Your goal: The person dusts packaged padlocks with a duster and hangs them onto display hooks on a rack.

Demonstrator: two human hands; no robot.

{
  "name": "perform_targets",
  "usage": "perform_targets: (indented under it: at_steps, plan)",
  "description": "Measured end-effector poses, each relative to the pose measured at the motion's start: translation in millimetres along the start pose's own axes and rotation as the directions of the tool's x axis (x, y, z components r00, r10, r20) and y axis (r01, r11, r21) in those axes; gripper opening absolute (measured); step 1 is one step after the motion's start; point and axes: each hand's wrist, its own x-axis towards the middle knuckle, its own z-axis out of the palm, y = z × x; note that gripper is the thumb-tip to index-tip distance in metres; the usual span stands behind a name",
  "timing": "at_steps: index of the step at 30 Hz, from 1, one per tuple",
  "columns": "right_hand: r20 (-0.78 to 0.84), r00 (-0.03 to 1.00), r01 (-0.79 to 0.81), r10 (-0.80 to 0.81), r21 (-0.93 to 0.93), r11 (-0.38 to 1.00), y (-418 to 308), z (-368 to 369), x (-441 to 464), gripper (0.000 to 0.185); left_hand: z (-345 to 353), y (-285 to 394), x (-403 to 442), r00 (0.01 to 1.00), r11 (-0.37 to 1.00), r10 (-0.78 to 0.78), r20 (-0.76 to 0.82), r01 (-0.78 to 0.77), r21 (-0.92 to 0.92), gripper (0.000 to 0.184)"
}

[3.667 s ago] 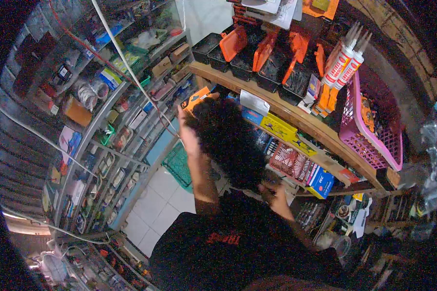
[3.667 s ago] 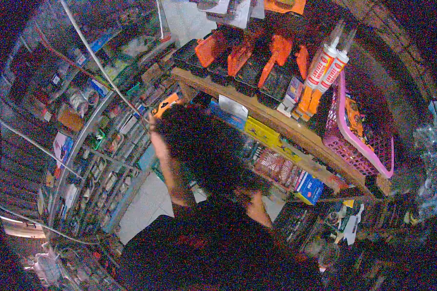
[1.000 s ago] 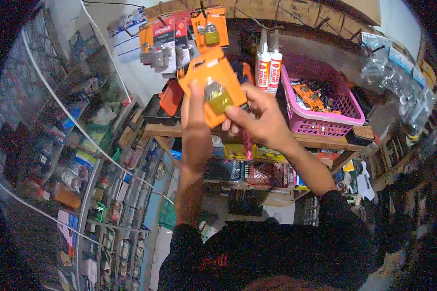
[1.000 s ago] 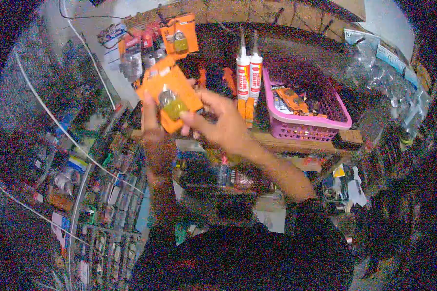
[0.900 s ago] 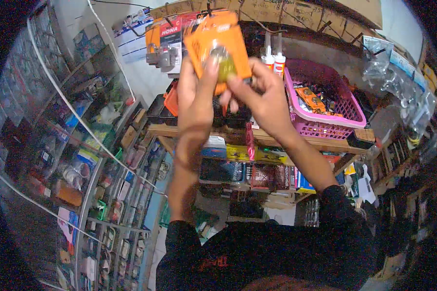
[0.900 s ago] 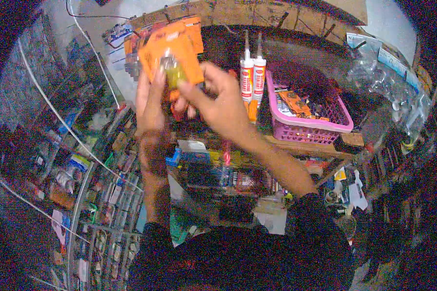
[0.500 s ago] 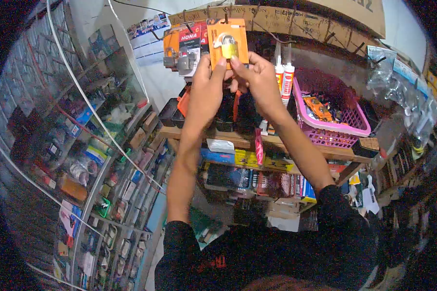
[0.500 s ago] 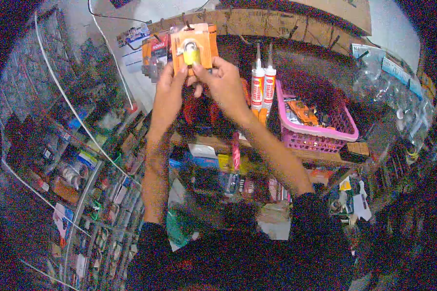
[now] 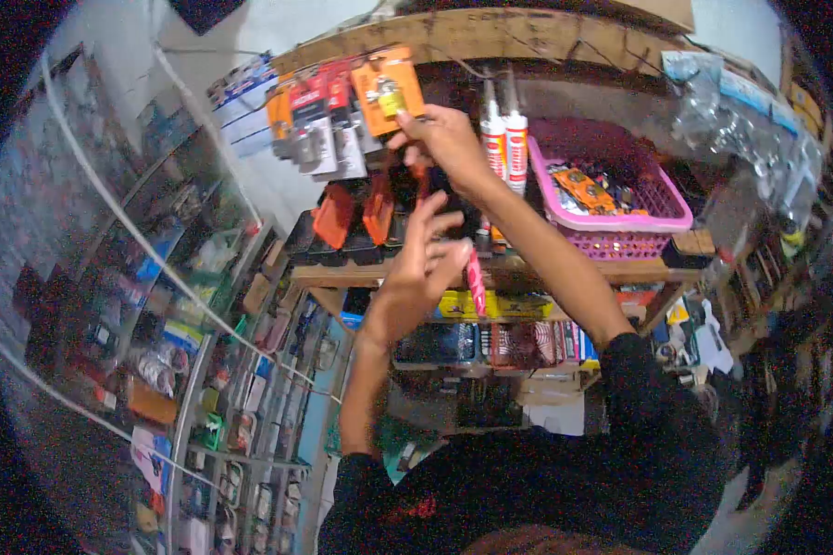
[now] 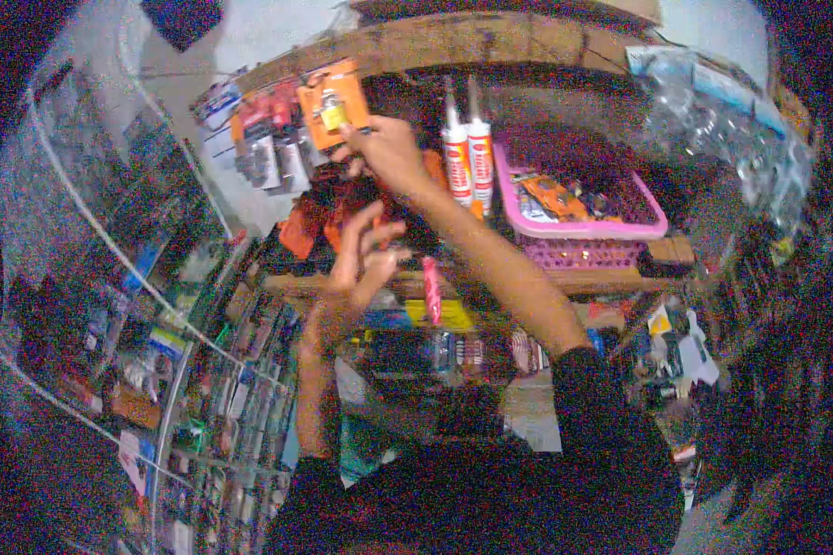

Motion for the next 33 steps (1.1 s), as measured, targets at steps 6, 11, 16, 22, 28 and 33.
perform_targets:
  at_steps: [6,11,16,22,28,33]
  plan:
    - [0.192,0.980,0.005,0.056,-0.306,0.952,-6.5,-20.6,-43.8,0.054,-11.8,-55.6,-48.4,0.852,0.904,-0.339,0.400,0.177,0.388,0.051]
    - [0.377,0.869,0.094,0.320,-0.762,0.641,-51.8,-92.0,-86.7,0.056,-42.7,-222.5,-180.5,0.831,0.828,-0.544,0.115,0.554,-0.086,0.039]
    - [0.053,0.854,-0.077,0.517,-0.971,0.226,-28.7,-216.9,-38.0,0.058,-14.0,-336.6,-320.7,0.479,0.522,-0.845,-0.238,0.834,-0.178,0.039]
    - [-0.144,0.705,-0.181,0.695,-0.983,-0.019,26.1,-314.5,-15.9,0.053,47.9,-341.3,-420.4,0.230,0.257,-0.964,-0.135,0.940,-0.226,0.041]
    - [-0.201,0.632,-0.347,0.749,-0.937,0.041,72.6,-356.1,-27.5,0.048,66.1,-329.9,-467.1,0.082,0.109,-0.990,-0.114,0.960,-0.260,0.042]
    - [-0.302,0.743,-0.446,0.597,-0.889,0.105,103.0,-392.0,-32.2,0.046,57.8,-327.7,-457.1,0.077,0.114,-0.987,-0.139,0.953,-0.282,0.044]
